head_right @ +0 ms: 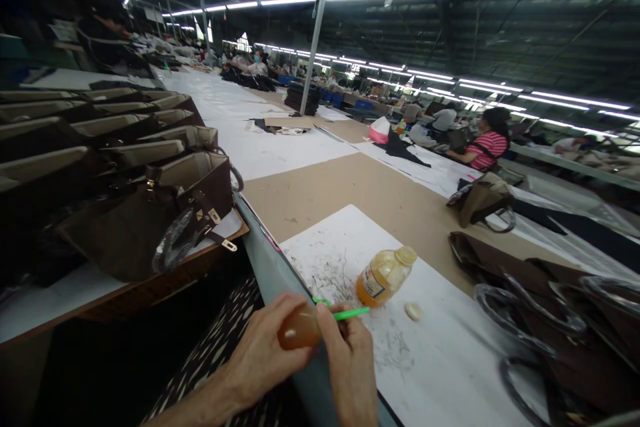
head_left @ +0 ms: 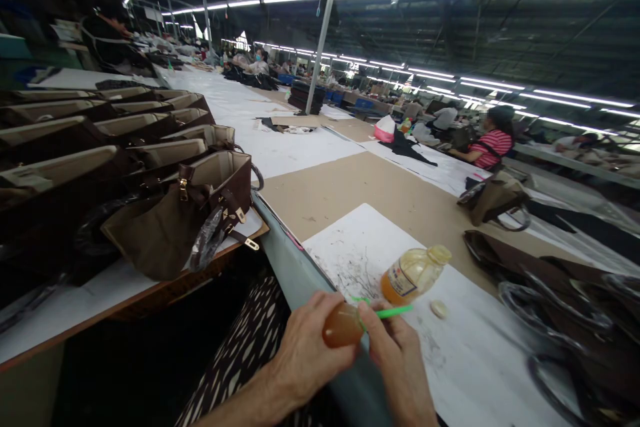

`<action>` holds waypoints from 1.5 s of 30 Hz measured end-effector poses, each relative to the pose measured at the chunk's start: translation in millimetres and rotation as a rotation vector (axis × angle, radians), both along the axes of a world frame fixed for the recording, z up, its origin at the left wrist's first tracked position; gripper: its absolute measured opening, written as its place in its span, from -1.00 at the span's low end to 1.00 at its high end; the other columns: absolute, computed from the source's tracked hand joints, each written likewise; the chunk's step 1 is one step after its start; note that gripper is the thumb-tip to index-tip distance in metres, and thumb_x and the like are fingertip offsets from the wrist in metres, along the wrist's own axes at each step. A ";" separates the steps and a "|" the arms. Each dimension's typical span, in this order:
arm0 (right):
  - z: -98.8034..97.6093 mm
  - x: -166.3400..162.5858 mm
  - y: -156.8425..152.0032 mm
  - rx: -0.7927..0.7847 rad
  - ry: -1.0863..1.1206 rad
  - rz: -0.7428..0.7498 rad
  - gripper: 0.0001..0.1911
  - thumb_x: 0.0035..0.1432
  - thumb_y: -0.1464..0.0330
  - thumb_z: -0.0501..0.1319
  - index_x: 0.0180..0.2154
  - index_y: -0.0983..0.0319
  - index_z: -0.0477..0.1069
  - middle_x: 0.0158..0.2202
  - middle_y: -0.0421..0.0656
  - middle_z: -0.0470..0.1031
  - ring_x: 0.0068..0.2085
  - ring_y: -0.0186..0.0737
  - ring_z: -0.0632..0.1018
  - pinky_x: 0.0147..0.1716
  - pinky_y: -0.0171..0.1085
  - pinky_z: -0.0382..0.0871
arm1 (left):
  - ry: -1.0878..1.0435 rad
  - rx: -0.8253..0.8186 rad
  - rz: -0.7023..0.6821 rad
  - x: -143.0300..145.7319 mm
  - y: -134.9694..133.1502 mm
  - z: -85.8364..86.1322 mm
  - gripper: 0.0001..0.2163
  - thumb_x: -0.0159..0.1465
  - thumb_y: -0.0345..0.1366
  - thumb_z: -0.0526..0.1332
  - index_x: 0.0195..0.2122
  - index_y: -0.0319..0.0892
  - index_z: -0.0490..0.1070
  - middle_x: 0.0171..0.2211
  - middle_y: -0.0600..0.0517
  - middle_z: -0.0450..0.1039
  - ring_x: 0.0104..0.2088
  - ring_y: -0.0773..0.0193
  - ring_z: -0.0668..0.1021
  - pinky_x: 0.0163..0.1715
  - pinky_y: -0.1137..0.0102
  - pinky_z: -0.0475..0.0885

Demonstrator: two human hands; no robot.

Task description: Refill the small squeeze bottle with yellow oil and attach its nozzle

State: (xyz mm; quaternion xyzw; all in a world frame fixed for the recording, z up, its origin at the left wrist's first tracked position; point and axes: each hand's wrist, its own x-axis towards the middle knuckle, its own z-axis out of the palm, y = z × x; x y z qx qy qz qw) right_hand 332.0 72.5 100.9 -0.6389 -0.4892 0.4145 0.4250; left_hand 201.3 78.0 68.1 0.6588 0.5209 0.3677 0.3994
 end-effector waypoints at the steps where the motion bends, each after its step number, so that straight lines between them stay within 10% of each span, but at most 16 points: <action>1: 3.5 3.3 -2.4 -0.015 -0.049 0.059 -0.65 0.03 0.08 0.15 -0.38 0.26 0.36 -0.53 -0.21 0.36 -0.36 -0.18 0.43 -0.34 -0.29 0.33 | -0.121 -0.094 -0.048 -3.2 1.3 1.7 -0.58 -0.09 -0.34 0.28 -0.14 -0.14 0.38 -0.26 0.05 0.41 -0.26 0.19 0.46 -0.25 0.38 0.36; 9: 21.4 41.4 -9.3 0.132 -0.239 0.406 -0.62 0.01 0.20 0.22 -0.09 0.14 0.41 -0.19 -0.12 0.42 -0.34 -0.23 0.45 -0.29 -0.28 0.36 | -0.829 -0.668 -0.494 -20.0 10.2 -10.5 -0.52 -0.14 -0.27 0.33 -0.13 -0.23 0.41 -0.39 0.04 0.43 -0.50 0.36 0.41 -0.48 0.50 0.28; 19: 32.4 40.5 -3.3 0.194 -0.212 0.628 -0.85 0.04 0.28 0.23 -0.29 0.09 0.50 -0.32 -0.16 0.47 -0.25 -0.17 0.47 -0.27 -0.30 0.38 | -0.891 -0.818 -0.672 -15.3 11.5 -31.1 -0.40 -0.31 -0.27 0.43 -0.15 -0.30 0.44 -0.42 0.02 0.42 -0.54 0.42 0.41 -0.53 0.55 0.30; 27: 3.8 30.0 -22.5 0.243 -0.232 0.202 -0.75 0.00 0.13 0.21 -0.34 0.15 0.47 -0.36 -0.17 0.48 -0.30 -0.17 0.47 -0.31 -0.31 0.35 | -0.593 -0.695 -0.487 -16.6 8.4 -8.7 -0.50 -0.20 -0.24 0.41 -0.19 -0.21 0.41 -0.48 0.09 0.40 -0.58 0.38 0.38 -0.68 0.56 0.24; 34: -16.1 12.6 -24.6 0.104 -0.071 -0.077 -0.60 -0.04 0.07 0.22 -0.28 0.25 0.41 -0.33 -0.12 0.51 -0.28 -0.12 0.49 -0.30 -0.28 0.37 | 0.027 0.040 -0.085 -2.4 -3.8 -1.7 -0.52 -0.14 -0.30 0.34 -0.13 -0.13 0.38 -0.24 0.03 0.39 -0.26 0.15 0.45 -0.23 0.31 0.34; 45: -9.2 23.0 -12.7 0.096 -0.257 0.106 -0.58 -0.10 0.11 0.27 -0.22 0.23 0.48 -0.19 -0.07 0.51 -0.13 -0.04 0.49 -0.08 -0.15 0.35 | -0.172 -0.032 -0.009 2.1 -9.7 -4.6 -0.34 -0.27 -0.28 0.46 -0.08 -0.13 0.32 -0.17 0.05 0.36 -0.21 0.20 0.43 -0.19 0.39 0.35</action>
